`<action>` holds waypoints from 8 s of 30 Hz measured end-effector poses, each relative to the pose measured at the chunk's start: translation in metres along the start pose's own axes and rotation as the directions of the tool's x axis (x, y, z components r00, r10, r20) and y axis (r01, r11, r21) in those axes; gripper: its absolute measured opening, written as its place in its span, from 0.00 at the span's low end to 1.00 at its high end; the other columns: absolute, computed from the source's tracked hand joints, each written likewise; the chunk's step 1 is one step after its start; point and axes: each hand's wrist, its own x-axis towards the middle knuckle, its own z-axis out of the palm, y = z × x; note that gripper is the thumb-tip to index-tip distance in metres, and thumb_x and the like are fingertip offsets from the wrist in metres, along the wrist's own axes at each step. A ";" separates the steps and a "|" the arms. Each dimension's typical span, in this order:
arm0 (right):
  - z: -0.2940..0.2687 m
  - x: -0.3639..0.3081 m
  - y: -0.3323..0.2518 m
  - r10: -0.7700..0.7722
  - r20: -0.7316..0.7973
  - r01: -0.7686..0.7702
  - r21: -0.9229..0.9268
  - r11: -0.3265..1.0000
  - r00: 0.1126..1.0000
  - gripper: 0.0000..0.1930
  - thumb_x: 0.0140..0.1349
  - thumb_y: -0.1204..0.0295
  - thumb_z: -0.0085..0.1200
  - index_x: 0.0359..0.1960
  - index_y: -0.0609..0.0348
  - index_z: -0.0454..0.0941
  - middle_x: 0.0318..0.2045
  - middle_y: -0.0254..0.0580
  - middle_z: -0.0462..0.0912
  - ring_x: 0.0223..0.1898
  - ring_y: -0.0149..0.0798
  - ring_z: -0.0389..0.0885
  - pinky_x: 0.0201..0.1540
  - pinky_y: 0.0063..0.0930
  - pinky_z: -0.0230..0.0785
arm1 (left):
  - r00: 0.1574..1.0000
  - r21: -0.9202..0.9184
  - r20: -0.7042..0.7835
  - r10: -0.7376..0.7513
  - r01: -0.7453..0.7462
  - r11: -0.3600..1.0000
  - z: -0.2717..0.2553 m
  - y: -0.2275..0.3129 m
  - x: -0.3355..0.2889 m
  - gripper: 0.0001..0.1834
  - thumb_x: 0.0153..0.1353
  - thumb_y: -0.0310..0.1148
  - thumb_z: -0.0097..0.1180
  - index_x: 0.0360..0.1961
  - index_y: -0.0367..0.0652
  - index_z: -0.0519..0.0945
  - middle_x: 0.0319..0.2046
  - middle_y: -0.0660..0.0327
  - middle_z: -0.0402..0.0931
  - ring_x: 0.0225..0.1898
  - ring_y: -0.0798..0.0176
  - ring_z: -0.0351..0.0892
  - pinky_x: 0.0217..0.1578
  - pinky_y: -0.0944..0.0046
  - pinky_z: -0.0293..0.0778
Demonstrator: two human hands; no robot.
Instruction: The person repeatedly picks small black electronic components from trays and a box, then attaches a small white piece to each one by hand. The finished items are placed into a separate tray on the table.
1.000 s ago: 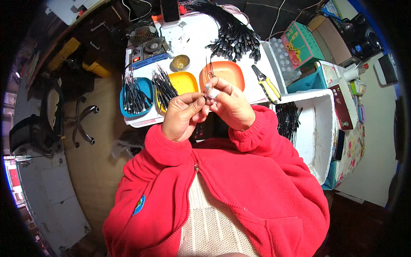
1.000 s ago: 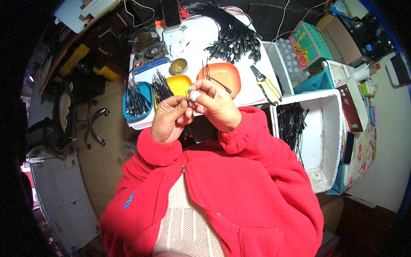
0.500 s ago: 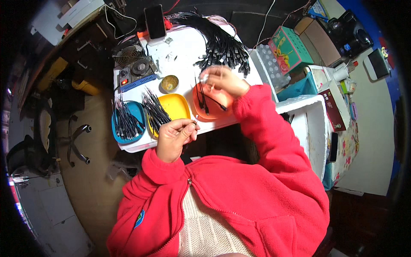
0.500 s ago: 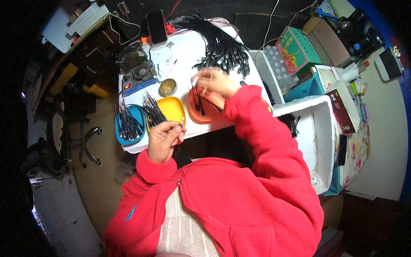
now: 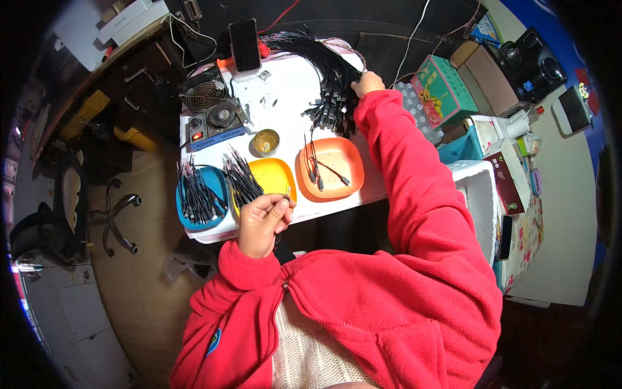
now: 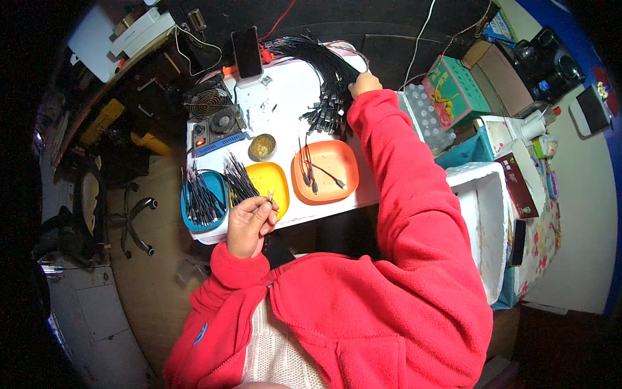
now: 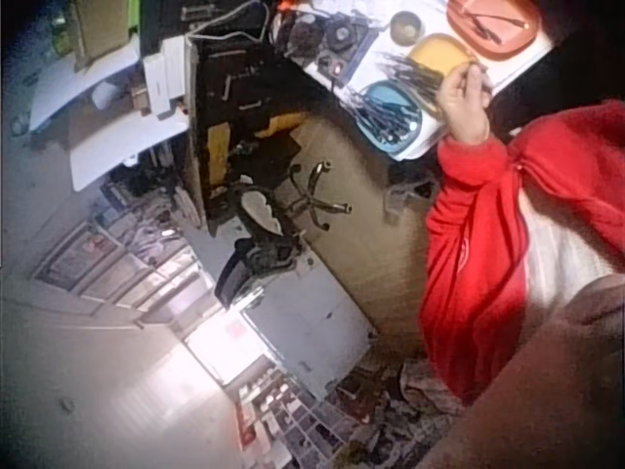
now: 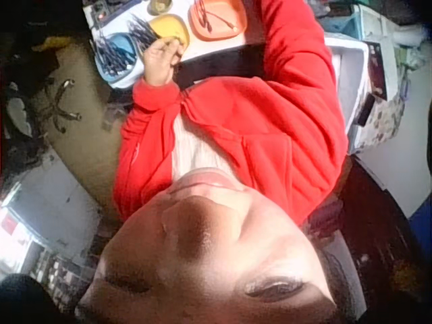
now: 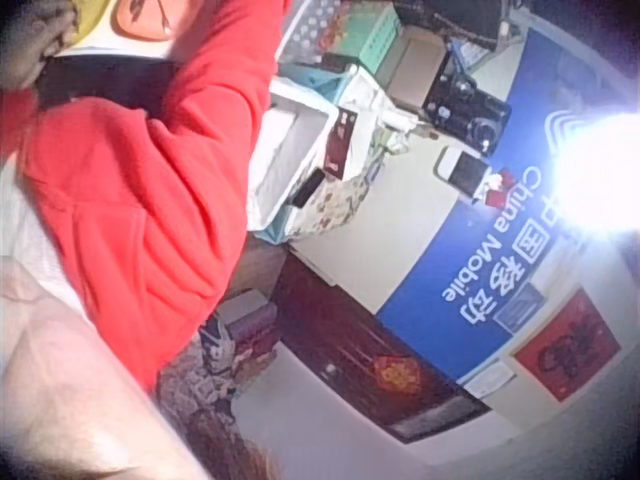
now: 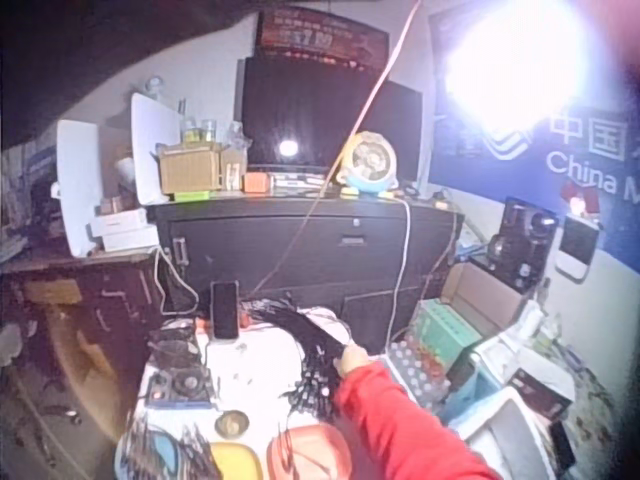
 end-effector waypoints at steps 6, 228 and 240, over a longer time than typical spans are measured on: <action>0.011 0.013 -0.005 -0.140 0.023 0.141 -0.052 0.989 0.990 0.18 0.51 0.61 0.63 0.36 0.64 0.82 0.37 0.61 0.82 0.41 0.58 0.82 0.45 0.43 0.75 | 0.999 -0.001 0.044 -0.012 0.012 1.000 0.009 -0.001 -0.005 0.08 0.66 0.28 0.52 0.37 0.32 0.78 0.23 0.63 0.74 0.18 0.77 0.62 0.21 0.78 0.60; -0.103 -0.315 -0.040 -0.807 0.131 0.239 0.917 0.319 0.576 0.06 0.59 0.75 0.58 0.36 0.63 0.76 0.31 0.39 0.77 0.33 0.34 0.76 0.36 0.25 0.69 | 0.937 0.657 0.313 0.152 -0.330 0.677 0.007 0.030 -0.047 0.06 0.57 0.19 0.57 0.36 0.30 0.80 0.24 0.57 0.79 0.24 0.68 0.78 0.29 0.70 0.74; -0.107 -0.305 -0.047 -0.888 -0.156 0.608 0.777 0.160 0.432 0.08 0.52 0.80 0.59 0.34 0.61 0.75 0.32 0.43 0.76 0.36 0.46 0.76 0.40 0.34 0.70 | 0.953 0.169 0.294 -0.067 0.017 0.986 -0.002 0.027 -0.038 0.06 0.62 0.22 0.55 0.38 0.29 0.79 0.29 0.60 0.78 0.30 0.70 0.78 0.34 0.70 0.76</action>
